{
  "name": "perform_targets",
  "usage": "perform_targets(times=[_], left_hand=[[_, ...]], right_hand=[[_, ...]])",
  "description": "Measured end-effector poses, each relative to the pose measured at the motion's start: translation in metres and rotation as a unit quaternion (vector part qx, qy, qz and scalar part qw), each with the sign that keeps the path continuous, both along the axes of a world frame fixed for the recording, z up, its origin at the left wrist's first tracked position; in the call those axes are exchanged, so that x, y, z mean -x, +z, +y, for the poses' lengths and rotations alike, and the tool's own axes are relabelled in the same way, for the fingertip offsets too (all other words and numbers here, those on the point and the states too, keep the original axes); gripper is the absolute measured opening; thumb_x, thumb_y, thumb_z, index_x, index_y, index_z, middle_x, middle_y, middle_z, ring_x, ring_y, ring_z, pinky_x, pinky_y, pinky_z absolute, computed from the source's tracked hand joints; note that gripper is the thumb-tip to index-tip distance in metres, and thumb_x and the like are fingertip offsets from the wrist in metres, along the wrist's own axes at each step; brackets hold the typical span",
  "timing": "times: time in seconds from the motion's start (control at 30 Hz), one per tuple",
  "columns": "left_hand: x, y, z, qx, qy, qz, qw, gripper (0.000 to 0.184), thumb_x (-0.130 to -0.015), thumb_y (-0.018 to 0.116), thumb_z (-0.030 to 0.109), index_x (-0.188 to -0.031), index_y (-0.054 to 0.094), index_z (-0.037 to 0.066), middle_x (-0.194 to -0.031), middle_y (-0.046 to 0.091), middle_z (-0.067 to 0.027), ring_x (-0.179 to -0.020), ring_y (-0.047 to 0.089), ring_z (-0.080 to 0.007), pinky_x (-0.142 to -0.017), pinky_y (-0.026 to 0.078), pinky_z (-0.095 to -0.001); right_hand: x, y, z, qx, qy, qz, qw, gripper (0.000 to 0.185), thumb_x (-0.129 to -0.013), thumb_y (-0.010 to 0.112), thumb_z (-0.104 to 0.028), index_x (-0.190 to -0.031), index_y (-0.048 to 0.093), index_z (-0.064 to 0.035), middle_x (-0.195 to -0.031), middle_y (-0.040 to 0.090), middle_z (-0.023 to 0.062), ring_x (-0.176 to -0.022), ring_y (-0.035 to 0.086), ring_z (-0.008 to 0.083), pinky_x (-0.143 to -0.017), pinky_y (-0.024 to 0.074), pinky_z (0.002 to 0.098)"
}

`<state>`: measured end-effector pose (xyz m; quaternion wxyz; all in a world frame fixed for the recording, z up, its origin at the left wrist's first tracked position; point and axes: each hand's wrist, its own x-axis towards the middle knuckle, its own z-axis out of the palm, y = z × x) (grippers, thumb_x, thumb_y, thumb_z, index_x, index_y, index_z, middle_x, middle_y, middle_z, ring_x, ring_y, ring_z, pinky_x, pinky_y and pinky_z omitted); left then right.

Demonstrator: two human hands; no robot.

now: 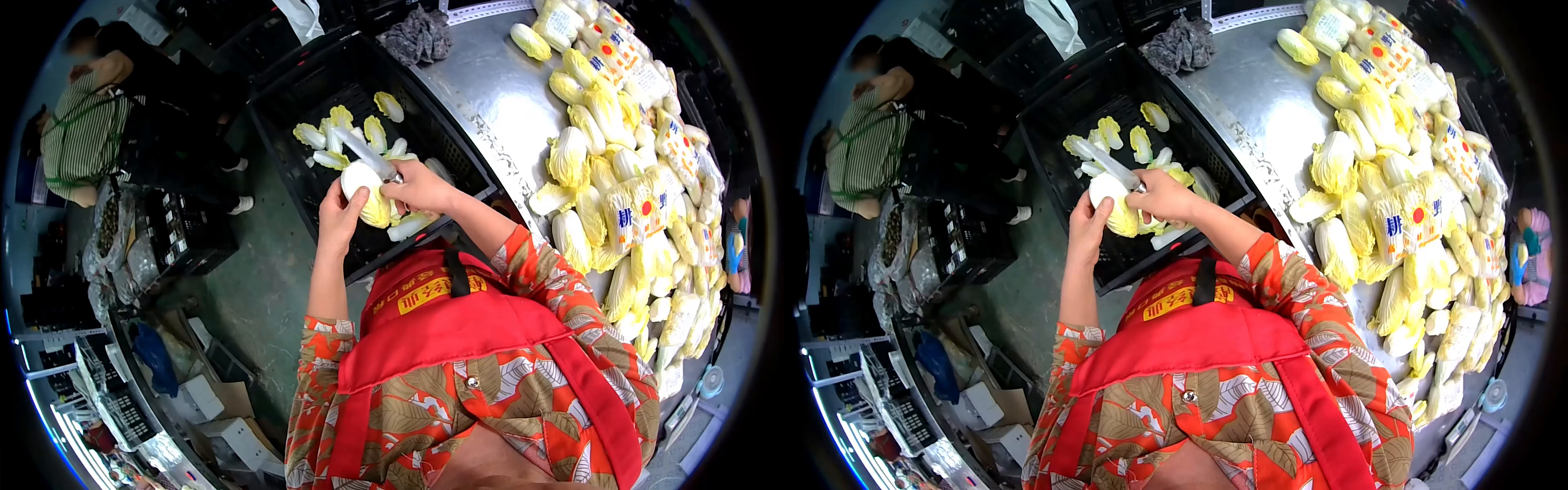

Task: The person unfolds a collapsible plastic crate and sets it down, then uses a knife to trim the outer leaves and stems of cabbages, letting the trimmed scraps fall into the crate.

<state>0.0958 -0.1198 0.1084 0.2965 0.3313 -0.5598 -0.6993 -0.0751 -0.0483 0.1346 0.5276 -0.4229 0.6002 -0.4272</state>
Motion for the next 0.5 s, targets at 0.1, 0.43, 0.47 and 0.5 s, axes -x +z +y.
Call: perform_targets(times=[0.1,0.43,0.47,0.5], left_hand=[[0.000,-0.002,0.000,0.009,0.008,0.010,1.000,0.045,-0.084,0.067,0.021,-0.119,0.050,-0.003,-0.109,0.058,-0.0077,-0.098,0.054,-0.0133,-0.086,0.043,-0.0279],[-0.010,-0.005,-0.002,-0.058,-0.021,0.044,0.997,0.047,-0.085,0.065,0.022,-0.121,0.049,-0.004,-0.111,0.058,-0.0085,-0.098,0.056,-0.0142,-0.086,0.045,-0.0285],[-0.011,-0.007,-0.002,-0.057,-0.020,0.044,0.997,0.047,-0.085,0.065,0.022,-0.121,0.049,-0.004,-0.111,0.058,-0.0085,-0.098,0.056,-0.0142,-0.086,0.045,-0.0285],[-0.014,-0.009,-0.002,-0.083,-0.021,0.058,0.995,0.049,-0.086,0.063,0.025,-0.122,0.048,-0.004,-0.111,0.059,-0.0089,-0.098,0.057,-0.0152,-0.086,0.045,-0.0289]], right_hand=[[-0.003,0.003,0.002,0.016,0.009,0.025,1.000,0.046,-0.076,0.055,-0.017,-0.115,0.050,0.0067,-0.070,0.060,0.0101,-0.054,0.059,0.0127,-0.044,0.0442,0.0262],[-0.008,0.009,0.003,0.079,0.011,0.177,0.981,0.046,-0.075,0.055,-0.016,-0.114,0.051,0.0082,-0.084,0.064,0.0210,-0.071,0.065,0.0297,-0.067,0.0504,0.0356],[-0.008,0.011,0.003,0.090,0.009,0.205,0.975,0.045,-0.075,0.055,-0.016,-0.113,0.052,0.0067,-0.086,0.063,0.0224,-0.075,0.064,0.0332,-0.070,0.0499,0.0372],[-0.009,0.013,0.003,0.101,0.006,0.232,0.967,0.043,-0.074,0.056,-0.016,-0.112,0.054,0.0052,-0.089,0.063,0.0238,-0.079,0.063,0.0366,-0.073,0.0495,0.0388]])
